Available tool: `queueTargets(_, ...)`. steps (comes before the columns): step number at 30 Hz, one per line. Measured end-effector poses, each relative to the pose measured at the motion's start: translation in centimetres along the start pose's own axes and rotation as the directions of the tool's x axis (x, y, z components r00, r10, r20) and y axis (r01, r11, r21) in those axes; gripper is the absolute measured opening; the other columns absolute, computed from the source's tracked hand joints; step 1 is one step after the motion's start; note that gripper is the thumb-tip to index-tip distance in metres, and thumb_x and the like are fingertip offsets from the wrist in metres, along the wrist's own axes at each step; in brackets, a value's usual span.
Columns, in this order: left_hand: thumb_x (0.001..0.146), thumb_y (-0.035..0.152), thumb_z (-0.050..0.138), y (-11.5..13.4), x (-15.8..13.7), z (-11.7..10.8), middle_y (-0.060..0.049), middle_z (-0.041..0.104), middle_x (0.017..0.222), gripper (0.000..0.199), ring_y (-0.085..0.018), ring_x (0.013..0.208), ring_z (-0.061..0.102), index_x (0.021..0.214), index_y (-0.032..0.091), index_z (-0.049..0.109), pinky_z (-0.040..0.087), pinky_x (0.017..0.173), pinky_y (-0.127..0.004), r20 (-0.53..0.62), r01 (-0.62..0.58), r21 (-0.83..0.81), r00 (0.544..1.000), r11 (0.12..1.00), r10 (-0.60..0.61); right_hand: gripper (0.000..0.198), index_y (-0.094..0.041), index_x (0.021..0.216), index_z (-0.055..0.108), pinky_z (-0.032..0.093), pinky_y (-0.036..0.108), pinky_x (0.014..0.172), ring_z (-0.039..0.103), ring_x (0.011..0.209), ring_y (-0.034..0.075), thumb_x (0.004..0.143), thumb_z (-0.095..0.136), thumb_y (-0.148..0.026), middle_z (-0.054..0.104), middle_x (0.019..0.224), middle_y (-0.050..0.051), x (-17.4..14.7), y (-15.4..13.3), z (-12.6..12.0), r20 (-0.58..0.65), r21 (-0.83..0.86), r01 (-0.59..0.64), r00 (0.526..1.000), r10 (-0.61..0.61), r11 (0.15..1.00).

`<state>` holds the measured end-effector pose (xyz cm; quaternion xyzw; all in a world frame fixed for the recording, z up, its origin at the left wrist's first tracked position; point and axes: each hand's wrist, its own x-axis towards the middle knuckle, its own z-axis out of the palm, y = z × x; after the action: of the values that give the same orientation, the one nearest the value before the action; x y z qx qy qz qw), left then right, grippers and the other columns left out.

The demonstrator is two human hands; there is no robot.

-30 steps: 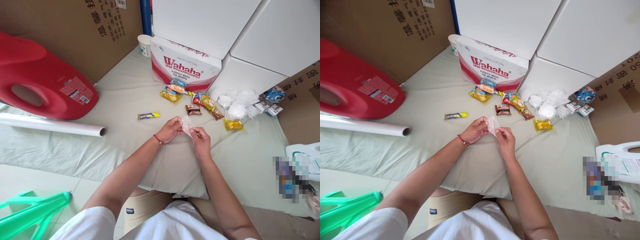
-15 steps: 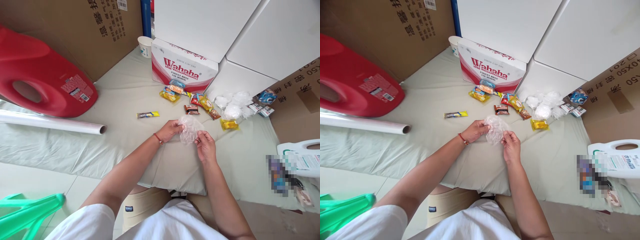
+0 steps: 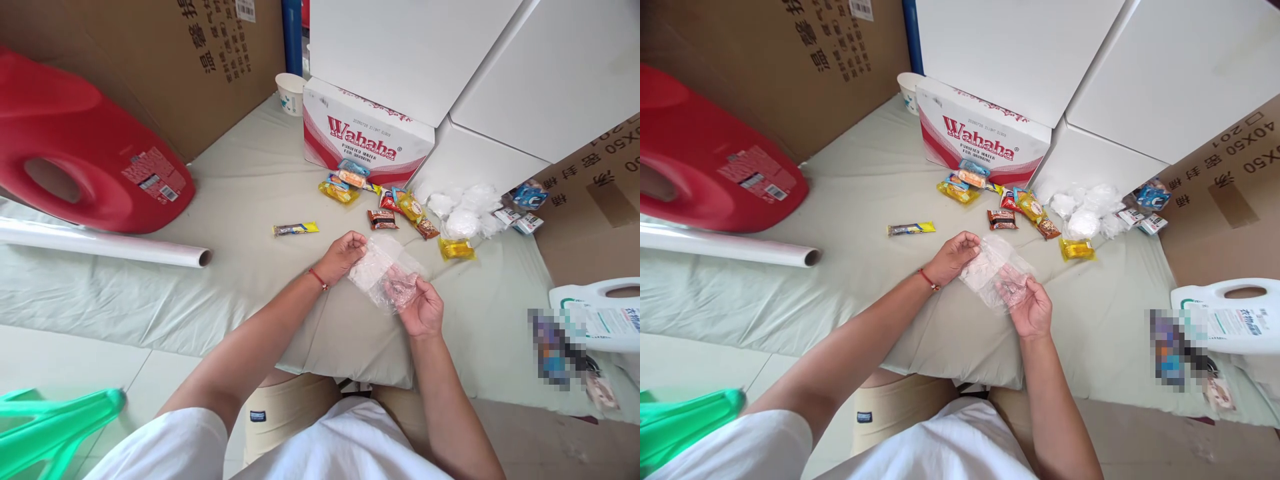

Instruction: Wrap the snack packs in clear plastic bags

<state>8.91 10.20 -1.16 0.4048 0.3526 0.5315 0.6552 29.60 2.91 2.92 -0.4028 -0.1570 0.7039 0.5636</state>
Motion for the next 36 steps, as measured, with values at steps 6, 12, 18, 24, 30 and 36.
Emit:
queueTargets(6, 0.08, 0.063, 0.073, 0.9, -0.8, 0.2, -0.004, 0.067, 0.101, 0.054, -0.014, 0.086, 0.059, 0.109, 0.018, 0.069, 0.045, 0.082, -0.028, 0.114, 0.028, 0.044, 0.993, 0.999, -0.033, 0.006, -0.023, 0.075, 0.063, 0.051, 0.057, 0.105, 0.073, 0.107, 0.028, 0.073, 0.068, -0.025, 0.077, 0.113, 0.009, -0.2, 0.1, 0.8, 0.101, -0.023, -0.023, 0.995, 0.025, 0.999)
queueTargets(12, 0.073, 0.061, 0.08, 0.8, -1.3, 0.5, -0.004, 0.068, 0.095, 0.054, -0.015, 0.086, 0.06, 0.102, 0.017, 0.07, 0.045, 0.084, -0.03, 0.148, 0.003, 0.105, 0.989, 0.994, -0.019, 0.013, -0.022, 0.069, 0.059, 0.052, 0.054, 0.103, 0.073, 0.107, 0.03, 0.073, 0.07, -0.027, 0.078, 0.103, 0.008, -0.8, 1.1, 1.7, 0.192, -0.133, -0.05, 0.978, 0.076, 0.99)
queueTargets(18, 0.076, 0.062, 0.077, 0.6, -1.5, 0.9, -0.007, 0.072, 0.109, 0.053, -0.022, 0.105, 0.062, 0.108, 0.019, 0.075, 0.044, 0.095, -0.032, 0.108, -0.04, 0.073, 0.994, 0.997, 0.032, 0.014, -0.022, 0.072, 0.059, 0.055, 0.053, 0.097, 0.074, 0.103, 0.03, 0.07, 0.072, -0.028, 0.078, 0.102, 0.007, -1.0, 2.2, 2.8, 0.191, -0.147, -0.081, 0.976, 0.109, 0.986)
queueTargets(24, 0.081, 0.083, 0.054, 1.3, -2.1, 1.2, -0.012, 0.071, 0.119, 0.078, -0.029, 0.12, 0.059, 0.122, 0.019, 0.073, 0.047, 0.098, -0.035, 0.196, 0.034, -0.143, 0.981, 0.989, -0.005, 0.012, -0.022, 0.07, 0.061, 0.059, 0.047, 0.089, 0.076, 0.091, 0.027, 0.069, 0.072, -0.027, 0.078, 0.095, 0.005, -0.6, 2.6, 3.0, 0.159, -0.136, -0.128, 0.976, 0.149, 0.982)
queueTargets(30, 0.077, 0.074, 0.069, 1.2, -2.4, 1.0, -0.009, 0.045, 0.159, 0.084, -0.033, 0.146, 0.041, 0.149, 0.032, 0.053, 0.035, 0.117, -0.043, 0.381, -0.115, -0.033, 0.917, 0.993, 0.118, 0.011, -0.022, 0.069, 0.062, 0.061, 0.044, 0.088, 0.076, 0.086, 0.025, 0.069, 0.072, -0.025, 0.075, 0.083, 0.001, -0.4, 3.0, 2.6, 0.14, -0.113, -0.133, 0.979, 0.148, 0.985)
queueTargets(36, 0.078, 0.047, 0.083, 1.0, -2.5, 1.3, -0.011, 0.056, 0.141, 0.032, -0.031, 0.137, 0.049, 0.101, 0.025, 0.081, 0.038, 0.115, -0.044, 0.349, -0.141, 0.038, 0.93, 0.989, 0.119, 0.017, -0.021, 0.086, 0.071, 0.062, 0.043, 0.084, 0.074, 0.086, 0.024, 0.07, 0.07, -0.027, 0.078, 0.091, 0.004, -0.2, 2.9, 2.9, 0.087, -0.106, -0.12, 0.988, 0.129, 0.987)
